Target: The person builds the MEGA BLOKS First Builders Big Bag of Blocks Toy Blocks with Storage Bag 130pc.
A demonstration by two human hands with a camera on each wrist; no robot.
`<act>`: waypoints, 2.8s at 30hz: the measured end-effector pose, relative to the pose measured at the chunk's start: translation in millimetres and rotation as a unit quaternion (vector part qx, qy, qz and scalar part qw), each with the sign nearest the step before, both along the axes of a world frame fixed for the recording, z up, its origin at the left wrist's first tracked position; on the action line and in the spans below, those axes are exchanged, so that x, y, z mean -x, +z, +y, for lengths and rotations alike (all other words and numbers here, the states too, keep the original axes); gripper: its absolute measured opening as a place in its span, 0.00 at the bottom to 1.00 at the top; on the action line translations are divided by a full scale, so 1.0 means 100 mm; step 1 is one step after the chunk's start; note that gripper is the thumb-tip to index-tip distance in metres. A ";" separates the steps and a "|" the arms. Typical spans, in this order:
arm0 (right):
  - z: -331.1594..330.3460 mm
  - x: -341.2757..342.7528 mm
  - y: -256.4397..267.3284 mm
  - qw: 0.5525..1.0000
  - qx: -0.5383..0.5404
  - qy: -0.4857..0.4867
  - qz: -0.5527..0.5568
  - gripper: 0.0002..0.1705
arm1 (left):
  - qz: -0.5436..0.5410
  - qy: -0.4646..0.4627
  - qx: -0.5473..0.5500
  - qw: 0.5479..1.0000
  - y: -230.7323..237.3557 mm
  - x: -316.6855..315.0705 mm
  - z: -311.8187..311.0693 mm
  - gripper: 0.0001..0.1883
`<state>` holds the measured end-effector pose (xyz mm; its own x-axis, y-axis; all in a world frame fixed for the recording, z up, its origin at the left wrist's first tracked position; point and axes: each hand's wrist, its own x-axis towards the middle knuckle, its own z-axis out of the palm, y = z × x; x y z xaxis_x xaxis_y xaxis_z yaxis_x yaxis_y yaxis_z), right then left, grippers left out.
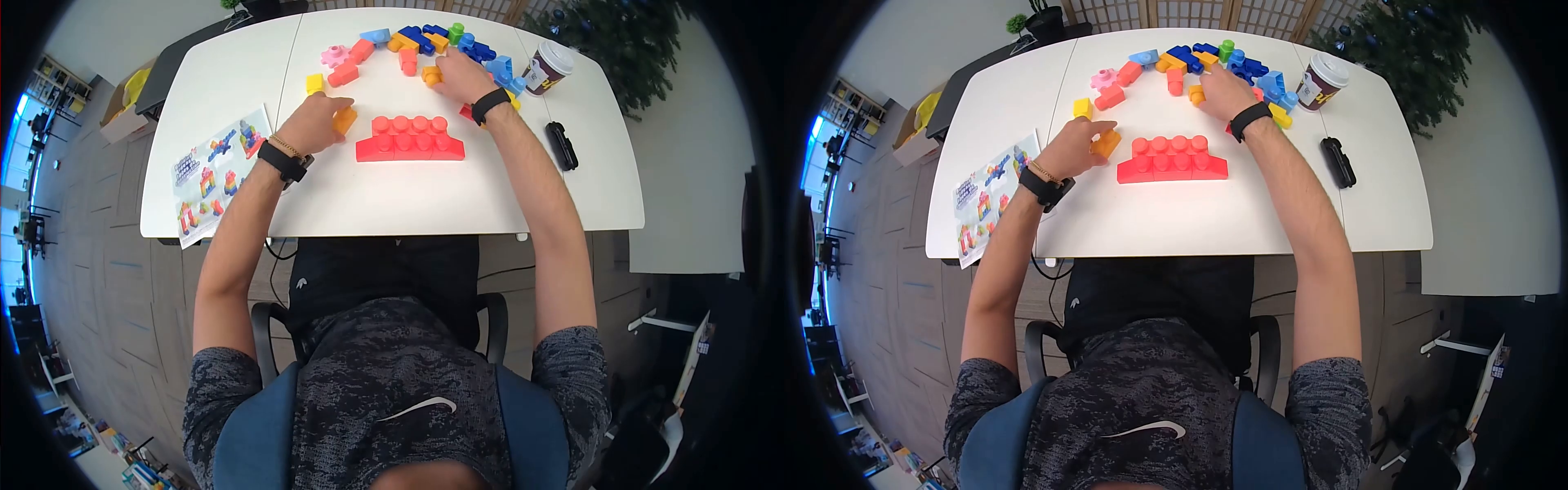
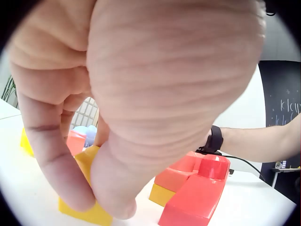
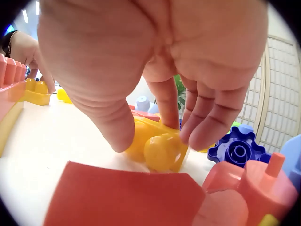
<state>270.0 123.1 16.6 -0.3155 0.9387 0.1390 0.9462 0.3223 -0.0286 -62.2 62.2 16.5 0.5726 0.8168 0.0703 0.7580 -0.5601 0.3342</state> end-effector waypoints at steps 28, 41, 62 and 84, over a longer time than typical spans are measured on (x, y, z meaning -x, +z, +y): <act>0.24 -0.07 -0.08 0.919 0.315 -0.095 0.217 0.25 | 0.053 0.051 0.033 0.997 0.03 -0.04 -0.09 0.38; 0.10 -0.03 0.13 0.952 0.241 -0.112 0.151 0.28 | 0.053 0.051 0.020 0.997 -0.01 -0.02 -0.13 0.40; -0.12 -0.08 0.09 0.978 0.135 -0.005 0.159 0.43 | -0.142 0.005 0.070 0.987 -0.11 0.21 0.03 0.38; -1.21 0.15 0.24 0.914 0.143 0.166 0.341 0.47 | -0.270 -0.135 0.067 0.951 0.01 -0.58 -0.31 0.37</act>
<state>255.3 2.0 40.9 -0.5216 0.8353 0.1740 0.5285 0.4764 -0.7026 -4.1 31.2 17.4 0.6725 0.6680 0.3187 0.2908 -0.6345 0.7162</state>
